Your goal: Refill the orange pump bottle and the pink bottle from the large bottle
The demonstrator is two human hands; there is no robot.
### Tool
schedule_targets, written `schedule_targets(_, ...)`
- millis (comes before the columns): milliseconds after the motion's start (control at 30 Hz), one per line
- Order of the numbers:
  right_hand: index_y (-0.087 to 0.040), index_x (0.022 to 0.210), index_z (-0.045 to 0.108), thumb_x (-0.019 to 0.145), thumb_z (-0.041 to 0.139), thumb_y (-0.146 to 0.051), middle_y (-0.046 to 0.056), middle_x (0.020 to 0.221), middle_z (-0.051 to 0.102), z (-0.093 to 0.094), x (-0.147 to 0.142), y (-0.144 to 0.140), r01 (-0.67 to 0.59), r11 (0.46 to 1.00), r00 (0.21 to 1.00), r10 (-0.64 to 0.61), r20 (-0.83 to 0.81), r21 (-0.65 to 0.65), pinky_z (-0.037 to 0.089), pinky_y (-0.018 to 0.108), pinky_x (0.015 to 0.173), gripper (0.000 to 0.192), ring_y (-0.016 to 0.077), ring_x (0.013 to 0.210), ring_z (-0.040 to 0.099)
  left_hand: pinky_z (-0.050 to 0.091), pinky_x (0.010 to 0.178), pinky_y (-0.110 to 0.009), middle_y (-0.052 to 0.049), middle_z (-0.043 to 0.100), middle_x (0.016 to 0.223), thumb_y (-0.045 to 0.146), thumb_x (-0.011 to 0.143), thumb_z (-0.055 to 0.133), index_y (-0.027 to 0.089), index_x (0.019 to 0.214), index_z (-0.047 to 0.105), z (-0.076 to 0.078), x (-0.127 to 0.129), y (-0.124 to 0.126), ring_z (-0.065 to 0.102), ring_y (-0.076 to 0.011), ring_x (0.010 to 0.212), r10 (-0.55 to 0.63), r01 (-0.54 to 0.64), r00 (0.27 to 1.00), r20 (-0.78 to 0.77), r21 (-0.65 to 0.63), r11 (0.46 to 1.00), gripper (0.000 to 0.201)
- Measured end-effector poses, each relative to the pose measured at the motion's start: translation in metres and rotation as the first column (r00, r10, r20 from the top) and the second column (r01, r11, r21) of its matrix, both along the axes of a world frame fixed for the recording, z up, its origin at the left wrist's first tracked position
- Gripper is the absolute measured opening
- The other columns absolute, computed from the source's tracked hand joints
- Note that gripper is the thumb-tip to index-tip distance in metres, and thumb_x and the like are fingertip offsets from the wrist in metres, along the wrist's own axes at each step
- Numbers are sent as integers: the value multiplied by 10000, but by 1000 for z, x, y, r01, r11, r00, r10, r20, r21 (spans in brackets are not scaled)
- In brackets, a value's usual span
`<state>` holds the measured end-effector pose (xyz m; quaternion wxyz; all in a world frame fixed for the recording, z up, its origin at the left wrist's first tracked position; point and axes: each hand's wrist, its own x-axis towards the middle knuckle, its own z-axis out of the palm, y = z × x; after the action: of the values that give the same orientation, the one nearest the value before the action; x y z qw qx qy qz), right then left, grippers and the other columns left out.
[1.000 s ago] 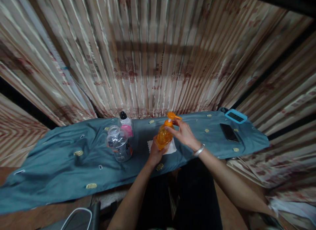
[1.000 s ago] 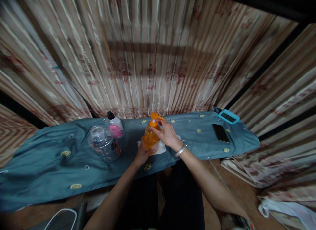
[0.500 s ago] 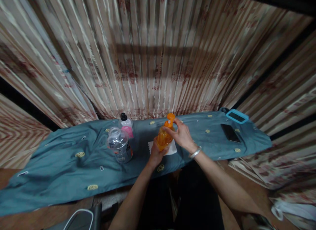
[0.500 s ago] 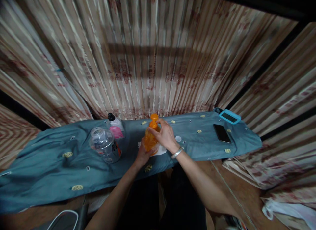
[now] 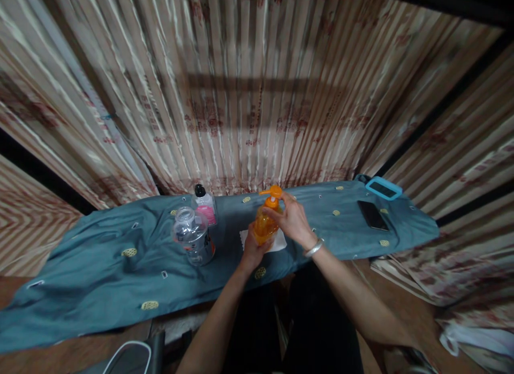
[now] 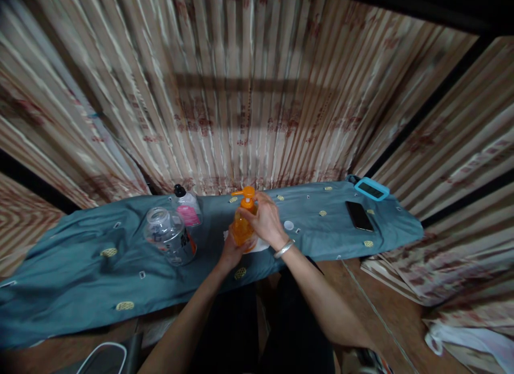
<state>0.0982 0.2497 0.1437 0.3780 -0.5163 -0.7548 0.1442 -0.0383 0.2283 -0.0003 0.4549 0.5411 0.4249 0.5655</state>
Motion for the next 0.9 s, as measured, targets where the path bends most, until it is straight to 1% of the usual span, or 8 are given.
schedule_targets(67,-202,1243,609,935,637,-431,88,1280,627,0,0,-2,-11,1000,1000,11,8,5,520,495,955,385,245,1121,628,520,974,-439,-102,674,1183,480,674,791,214,1187,481,2,0,0,660,-276,1086,-2,2,1000,14,2,1000,657)
schedule_targets(267,-188,1219,625,934,651,-404,76,1228,658,14,14,9,-240,970,968,243,71,-41,557,452,898,358,219,1050,664,520,979,-437,-105,687,1186,471,648,811,206,1178,492,4,2,-1,665,-281,1093,-5,4,997,73,9,1000,673)
schedule_targets(333,-187,1206,630,933,651,-409,77,1231,657,10,11,9,-190,982,978,191,78,-15,550,460,911,352,224,1064,658,517,981,-445,-108,682,1191,473,653,806,207,1187,486,2,3,0,665,-284,1093,0,-1,997,82,11,1000,678)
schedule_targets(500,-201,1250,610,931,643,-427,95,1340,600,-8,-6,0,51,994,998,-53,27,96,471,543,1022,392,274,1218,583,501,987,-452,-100,671,1178,507,639,822,202,1210,486,-1,1,1,661,-289,1089,8,-8,999,36,-13,1000,730)
schedule_targets(567,-201,1259,604,931,643,-427,95,1330,605,-9,-4,-2,43,995,999,-44,12,91,485,534,1006,400,269,1196,596,506,981,-440,-98,669,1178,527,637,823,202,1210,490,-1,1,2,661,-284,1088,-4,4,1000,31,-17,1000,738)
schedule_targets(767,-189,1238,613,942,641,-408,77,1226,657,-2,13,8,-178,984,984,178,4,5,571,433,867,370,211,1023,671,515,984,-449,-102,680,1184,478,646,810,212,1181,503,1,2,1,655,-294,1102,19,-20,999,50,23,1000,672)
schedule_targets(833,-186,1219,622,942,641,-406,75,1216,660,-6,10,10,-154,988,988,154,1,14,570,432,866,354,209,1017,671,517,975,-446,-97,681,1178,456,648,813,215,1186,507,2,2,1,655,-295,1100,25,-26,999,25,4,1000,665)
schedule_targets(900,-191,1231,618,938,642,-413,83,1258,644,-13,2,8,-56,997,998,57,-16,57,544,472,924,368,232,1086,651,516,968,-443,-95,680,1175,435,655,815,209,1197,505,2,1,0,656,-293,1098,26,-26,1000,3,-16,1000,664)
